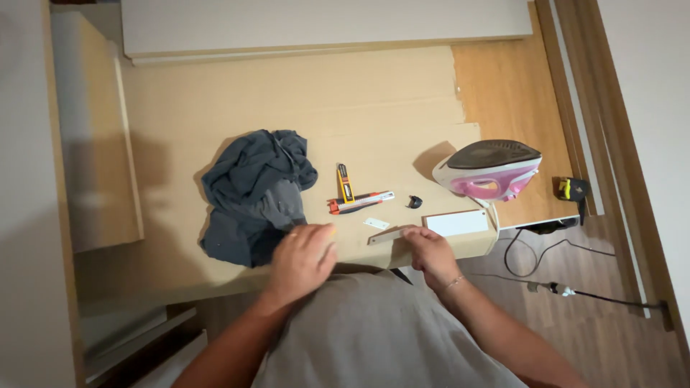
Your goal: Applying and trimming edge banding on a wooden board using an iron and a utility knife
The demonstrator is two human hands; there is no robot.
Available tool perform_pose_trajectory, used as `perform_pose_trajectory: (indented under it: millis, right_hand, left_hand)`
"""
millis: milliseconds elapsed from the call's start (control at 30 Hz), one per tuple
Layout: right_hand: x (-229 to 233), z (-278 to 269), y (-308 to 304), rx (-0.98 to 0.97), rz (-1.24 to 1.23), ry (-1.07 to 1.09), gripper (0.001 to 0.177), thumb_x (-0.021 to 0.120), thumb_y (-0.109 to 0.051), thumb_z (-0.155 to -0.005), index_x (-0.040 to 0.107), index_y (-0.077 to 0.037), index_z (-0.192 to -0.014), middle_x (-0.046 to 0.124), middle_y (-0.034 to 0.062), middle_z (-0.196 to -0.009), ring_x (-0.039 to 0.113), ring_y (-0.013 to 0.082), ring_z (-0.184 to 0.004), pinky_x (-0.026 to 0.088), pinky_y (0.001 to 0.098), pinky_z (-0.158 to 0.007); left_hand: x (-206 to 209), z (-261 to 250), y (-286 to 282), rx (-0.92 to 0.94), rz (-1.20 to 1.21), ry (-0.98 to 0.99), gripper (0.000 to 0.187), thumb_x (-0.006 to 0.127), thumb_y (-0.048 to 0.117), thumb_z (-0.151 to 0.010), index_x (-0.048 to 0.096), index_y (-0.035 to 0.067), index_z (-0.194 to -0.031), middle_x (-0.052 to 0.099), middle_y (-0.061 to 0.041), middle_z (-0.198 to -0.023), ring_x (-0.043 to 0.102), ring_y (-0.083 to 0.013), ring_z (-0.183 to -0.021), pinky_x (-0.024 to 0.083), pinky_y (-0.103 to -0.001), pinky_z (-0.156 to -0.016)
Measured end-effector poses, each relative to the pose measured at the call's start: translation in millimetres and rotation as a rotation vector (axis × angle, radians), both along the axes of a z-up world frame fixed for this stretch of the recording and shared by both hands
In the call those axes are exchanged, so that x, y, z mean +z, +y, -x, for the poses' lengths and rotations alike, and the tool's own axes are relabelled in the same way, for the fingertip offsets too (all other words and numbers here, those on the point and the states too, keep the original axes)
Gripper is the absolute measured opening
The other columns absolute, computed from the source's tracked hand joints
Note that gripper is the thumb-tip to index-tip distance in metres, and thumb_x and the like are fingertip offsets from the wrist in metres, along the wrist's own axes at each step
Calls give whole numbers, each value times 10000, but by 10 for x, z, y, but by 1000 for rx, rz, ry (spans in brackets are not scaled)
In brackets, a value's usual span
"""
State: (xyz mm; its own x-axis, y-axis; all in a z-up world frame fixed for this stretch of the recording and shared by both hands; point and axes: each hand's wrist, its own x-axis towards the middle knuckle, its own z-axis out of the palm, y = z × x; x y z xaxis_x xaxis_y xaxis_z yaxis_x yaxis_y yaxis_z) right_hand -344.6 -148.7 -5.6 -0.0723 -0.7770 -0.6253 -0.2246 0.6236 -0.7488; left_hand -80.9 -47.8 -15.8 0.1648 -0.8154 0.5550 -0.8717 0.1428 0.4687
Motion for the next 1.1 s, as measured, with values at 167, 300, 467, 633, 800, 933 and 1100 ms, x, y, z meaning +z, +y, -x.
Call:
perform_pose_trajectory:
  millis: [167,300,467,633,800,933,1100]
  right_hand:
    - [-408,264,-122,448,102,537,351,737,-541,-873,826,-220,-982,774,110,-806,744,363,-832,558,421,-710]
    - [123,-64,-123,708,355,741,305,682,-483,-920,763,-261,-1113,797,68,-930,754,329,-931,592,447,-815]
    - [163,-391,-222,1077,499,884,333,641,-480,-919,656,-254,-1163,780,39,-972,760,295,-912,611,456,-813]
    - [43,-518,-369,1184,530,920,212,653,-409,-912,711,-248,-1037,769,27,-849,765,302,-833,610,464,-743]
    - [-3,-562,-576,1237,317,863,275,638,-446,-875,712,-249,-1052,780,65,-936,751,326,-965,599,468,-840]
    - [143,-562,-607,1191,200,829,291,645,-456,-860,706,-276,-1080,783,58,-989,743,322,-1027,592,461,-888]
    - [191,-348,-585,1047,159,762,347,654,-484,-883,682,-240,-1128,770,104,-1067,709,368,-1097,568,496,-940]
  left_hand:
    - [45,100,-216,-69,-344,-59,473,789,296,-733,688,135,-1166,669,-87,-1107,679,-326,-949,587,-413,-770]
    - [-123,48,-184,-32,-437,-191,426,825,326,-692,705,134,-1053,659,-54,-977,677,-280,-914,587,-363,-741]
    - [-89,11,-194,-43,-428,-237,304,797,303,-722,707,151,-968,636,-32,-912,670,-258,-899,580,-346,-725]
    - [-102,-28,-191,-127,-371,-83,277,783,301,-758,710,196,-1004,654,-10,-913,677,-252,-921,569,-358,-761]
    - [-176,-74,-140,-184,-257,148,257,741,284,-862,706,163,-1086,677,-43,-977,691,-290,-951,570,-382,-802]
    - [-265,-85,-80,-180,-270,126,279,760,293,-827,706,185,-1078,687,-32,-964,701,-276,-945,566,-376,-812]
    - [-234,-51,-95,-171,-336,49,304,780,314,-764,708,199,-1036,676,-26,-912,696,-274,-909,560,-389,-795]
